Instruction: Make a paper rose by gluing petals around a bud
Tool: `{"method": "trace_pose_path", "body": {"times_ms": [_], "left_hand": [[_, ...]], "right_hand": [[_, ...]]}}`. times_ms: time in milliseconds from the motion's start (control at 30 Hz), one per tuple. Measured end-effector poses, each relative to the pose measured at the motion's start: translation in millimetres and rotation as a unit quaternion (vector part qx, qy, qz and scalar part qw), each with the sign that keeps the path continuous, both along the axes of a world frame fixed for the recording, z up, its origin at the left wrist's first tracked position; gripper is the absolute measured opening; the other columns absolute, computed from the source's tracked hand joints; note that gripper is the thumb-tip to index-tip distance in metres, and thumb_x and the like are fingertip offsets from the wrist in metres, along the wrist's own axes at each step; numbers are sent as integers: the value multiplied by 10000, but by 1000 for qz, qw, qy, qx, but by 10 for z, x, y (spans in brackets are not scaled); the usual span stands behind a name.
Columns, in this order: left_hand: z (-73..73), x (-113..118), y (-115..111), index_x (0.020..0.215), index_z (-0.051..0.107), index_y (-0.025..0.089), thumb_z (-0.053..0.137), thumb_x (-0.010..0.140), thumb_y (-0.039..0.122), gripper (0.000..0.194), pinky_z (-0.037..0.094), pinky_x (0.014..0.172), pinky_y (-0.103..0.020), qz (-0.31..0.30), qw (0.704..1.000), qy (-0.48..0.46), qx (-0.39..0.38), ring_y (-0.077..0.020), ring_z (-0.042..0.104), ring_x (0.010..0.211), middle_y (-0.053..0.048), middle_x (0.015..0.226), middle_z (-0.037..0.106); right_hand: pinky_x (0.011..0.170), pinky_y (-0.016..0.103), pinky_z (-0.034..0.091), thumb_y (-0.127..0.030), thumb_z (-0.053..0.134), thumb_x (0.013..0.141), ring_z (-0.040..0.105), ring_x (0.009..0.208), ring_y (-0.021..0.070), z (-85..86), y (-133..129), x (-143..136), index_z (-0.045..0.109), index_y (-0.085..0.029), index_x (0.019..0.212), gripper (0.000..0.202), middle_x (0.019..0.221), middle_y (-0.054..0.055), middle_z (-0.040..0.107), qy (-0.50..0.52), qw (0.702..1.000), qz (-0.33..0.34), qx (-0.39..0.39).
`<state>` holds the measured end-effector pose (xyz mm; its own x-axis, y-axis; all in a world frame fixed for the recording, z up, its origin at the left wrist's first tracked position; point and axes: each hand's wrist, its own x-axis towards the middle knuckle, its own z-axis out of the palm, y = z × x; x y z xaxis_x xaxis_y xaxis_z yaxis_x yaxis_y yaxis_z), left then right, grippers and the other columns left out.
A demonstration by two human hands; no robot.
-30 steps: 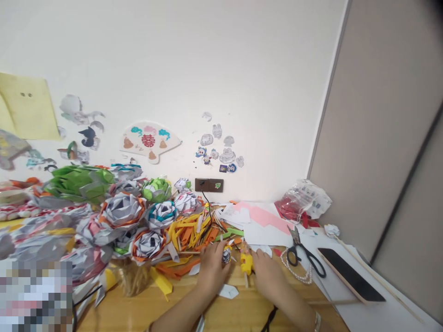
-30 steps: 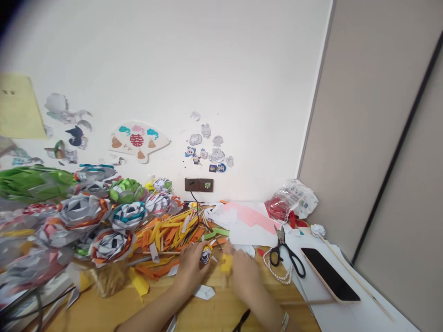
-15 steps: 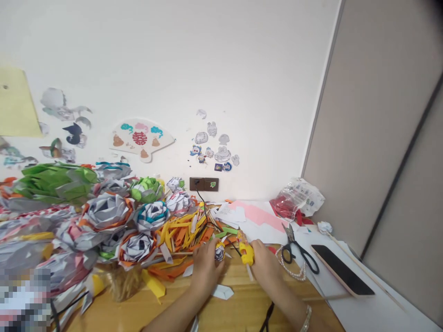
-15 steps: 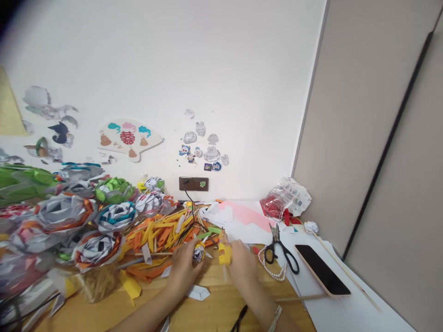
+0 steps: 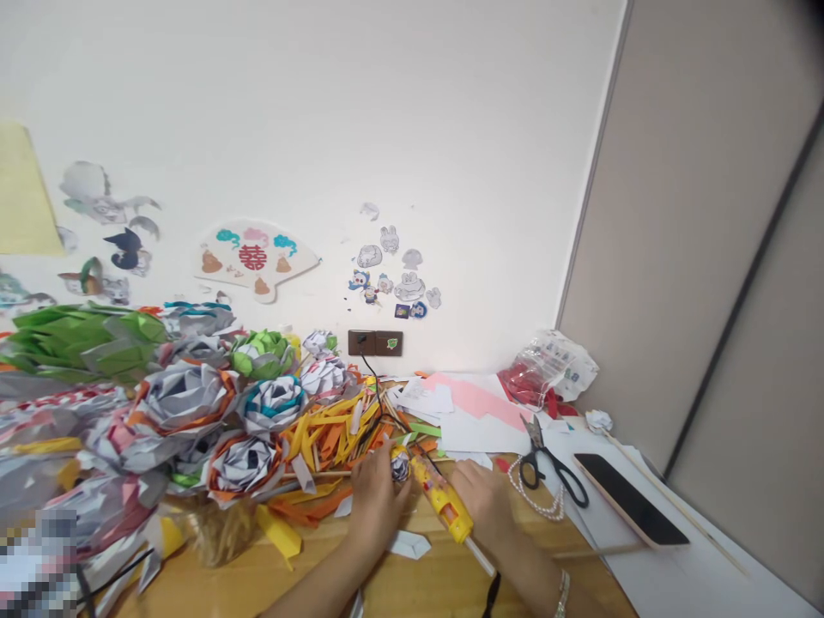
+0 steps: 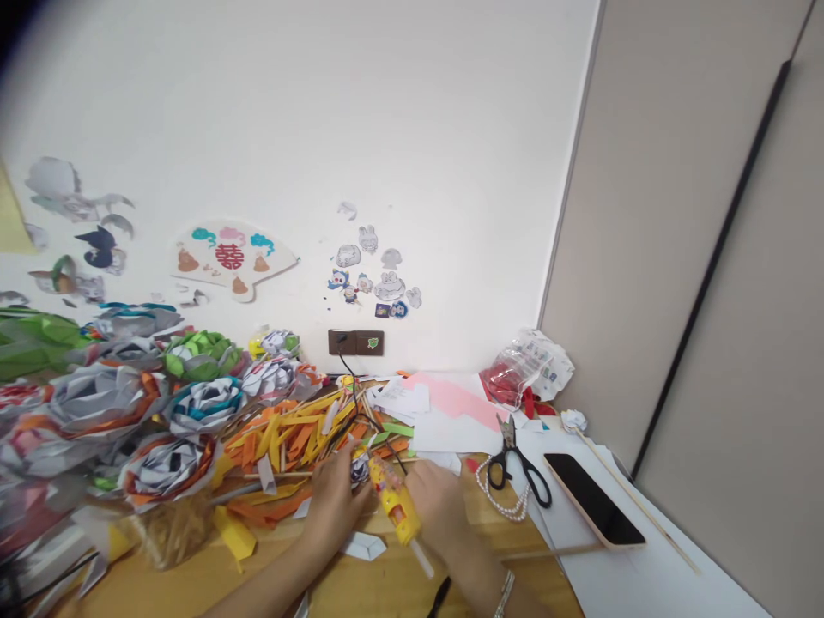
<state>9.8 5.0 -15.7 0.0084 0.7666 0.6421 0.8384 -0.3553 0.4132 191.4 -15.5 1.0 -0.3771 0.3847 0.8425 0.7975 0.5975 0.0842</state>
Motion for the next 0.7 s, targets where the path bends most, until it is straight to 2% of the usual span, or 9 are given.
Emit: {"method": "trace_pose_path", "body": {"times_ms": [200,400,700], "left_hand": [[50,8,-33,1147,488,158,532,703,143,447,407,864,-441,-18,1000,5,-8,-277,588,976,-109,998,654],[76,19,-54,1141,494,176,534,690,133,454,409,855,-433,-31,999,11,-7,-271,588,962,-94,992,652],[71,7,-43,1145,491,145,504,678,108,469,398,874,-437,-29,999,22,-10,-281,570,1009,-120,1049,641]], "right_hand": [[510,286,222,-259,306,942,409,533,144,-11,5,-14,459,-198,533,441,535,17,466,-16,1000,-20,16],[506,286,219,-223,344,932,415,536,139,-38,43,-30,455,-192,528,421,529,11,468,-15,999,-28,18],[496,282,207,-176,413,893,426,520,133,-113,109,-18,453,-190,510,385,511,2,474,-15,999,-23,33]]}}
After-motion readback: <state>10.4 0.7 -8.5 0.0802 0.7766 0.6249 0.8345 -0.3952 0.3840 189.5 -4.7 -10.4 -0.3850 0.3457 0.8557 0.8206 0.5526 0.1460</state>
